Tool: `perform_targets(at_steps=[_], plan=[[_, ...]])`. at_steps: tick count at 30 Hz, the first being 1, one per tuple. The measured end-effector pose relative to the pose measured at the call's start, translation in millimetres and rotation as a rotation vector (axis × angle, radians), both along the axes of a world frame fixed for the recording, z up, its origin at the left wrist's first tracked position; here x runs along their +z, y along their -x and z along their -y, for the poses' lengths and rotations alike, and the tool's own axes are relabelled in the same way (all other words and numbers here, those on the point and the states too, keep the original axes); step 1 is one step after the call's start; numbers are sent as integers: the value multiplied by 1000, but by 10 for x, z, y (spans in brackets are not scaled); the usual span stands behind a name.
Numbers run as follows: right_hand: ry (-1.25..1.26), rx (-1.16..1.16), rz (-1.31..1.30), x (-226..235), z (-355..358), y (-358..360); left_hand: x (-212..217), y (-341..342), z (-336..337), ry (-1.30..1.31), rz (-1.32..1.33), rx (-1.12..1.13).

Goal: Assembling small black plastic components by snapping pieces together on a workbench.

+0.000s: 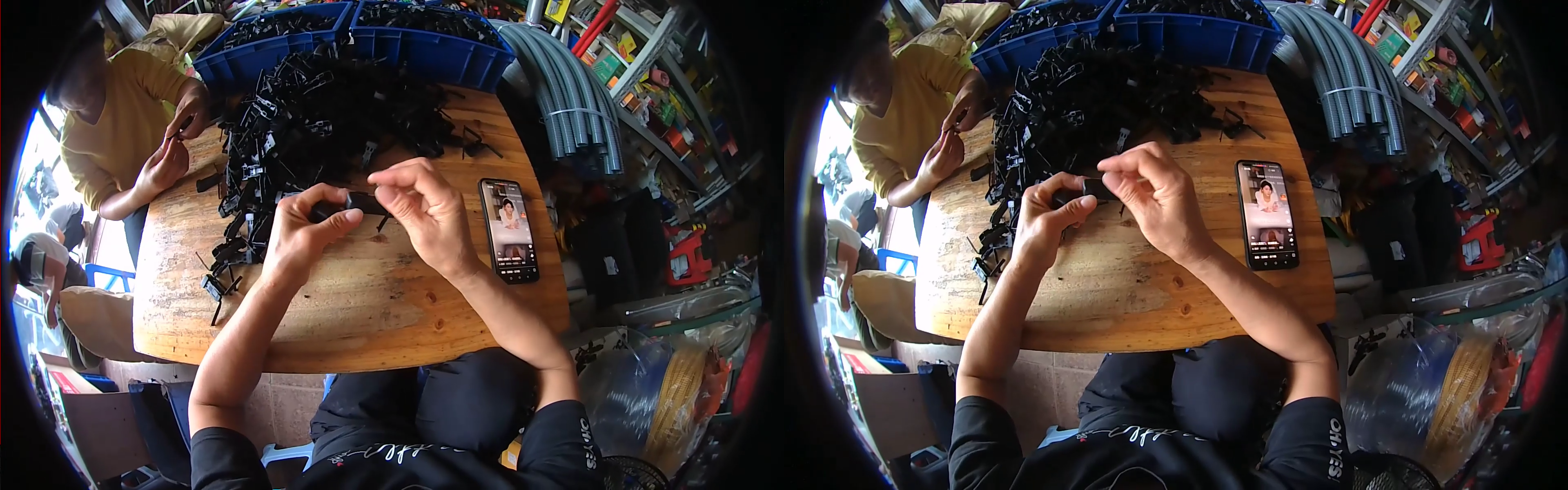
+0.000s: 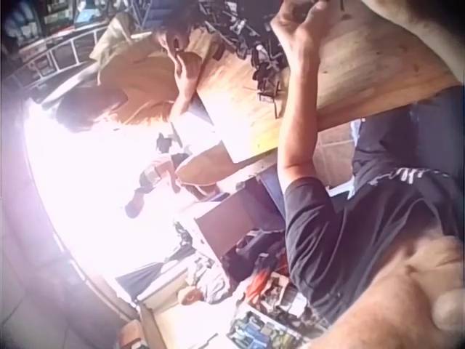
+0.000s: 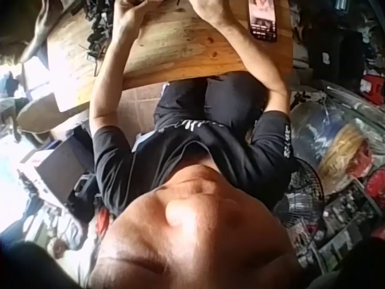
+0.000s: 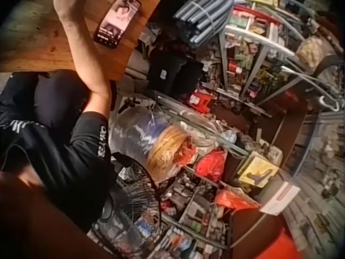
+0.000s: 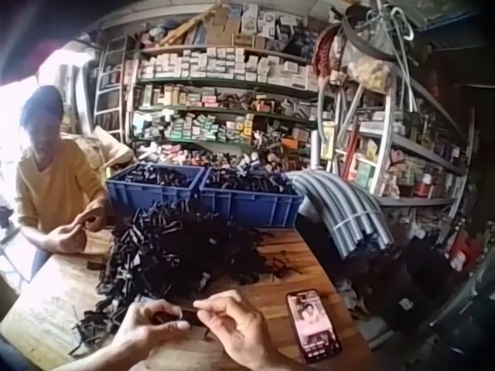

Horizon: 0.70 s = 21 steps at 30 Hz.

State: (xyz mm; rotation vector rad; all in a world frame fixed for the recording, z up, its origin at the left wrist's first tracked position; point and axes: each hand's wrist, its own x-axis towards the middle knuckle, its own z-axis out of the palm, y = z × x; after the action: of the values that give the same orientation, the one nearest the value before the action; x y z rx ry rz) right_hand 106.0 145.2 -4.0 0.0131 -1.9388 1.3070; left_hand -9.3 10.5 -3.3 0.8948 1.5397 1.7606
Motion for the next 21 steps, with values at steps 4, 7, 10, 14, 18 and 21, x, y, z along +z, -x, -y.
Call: perform_targets(at_steps=[4,7,10,14,18,21], plan=[[19,109,85,13,-14,-11,5,-88,19,16,-139,58],[286,224,159,14,9,-6,-22,-106,16,17,-265,114],[618,389,268,-39,-70,-12,-58,-88,-19,-181,-653,182],[988,587,336,-127,-116,0,-46,-136,8,-117,-800,208],[1000,532,332,-90,-72,-14,-41,-115,24,-64,-585,172],[94,251,365,97,-14,-58,71,-58,55,17,54,104]])
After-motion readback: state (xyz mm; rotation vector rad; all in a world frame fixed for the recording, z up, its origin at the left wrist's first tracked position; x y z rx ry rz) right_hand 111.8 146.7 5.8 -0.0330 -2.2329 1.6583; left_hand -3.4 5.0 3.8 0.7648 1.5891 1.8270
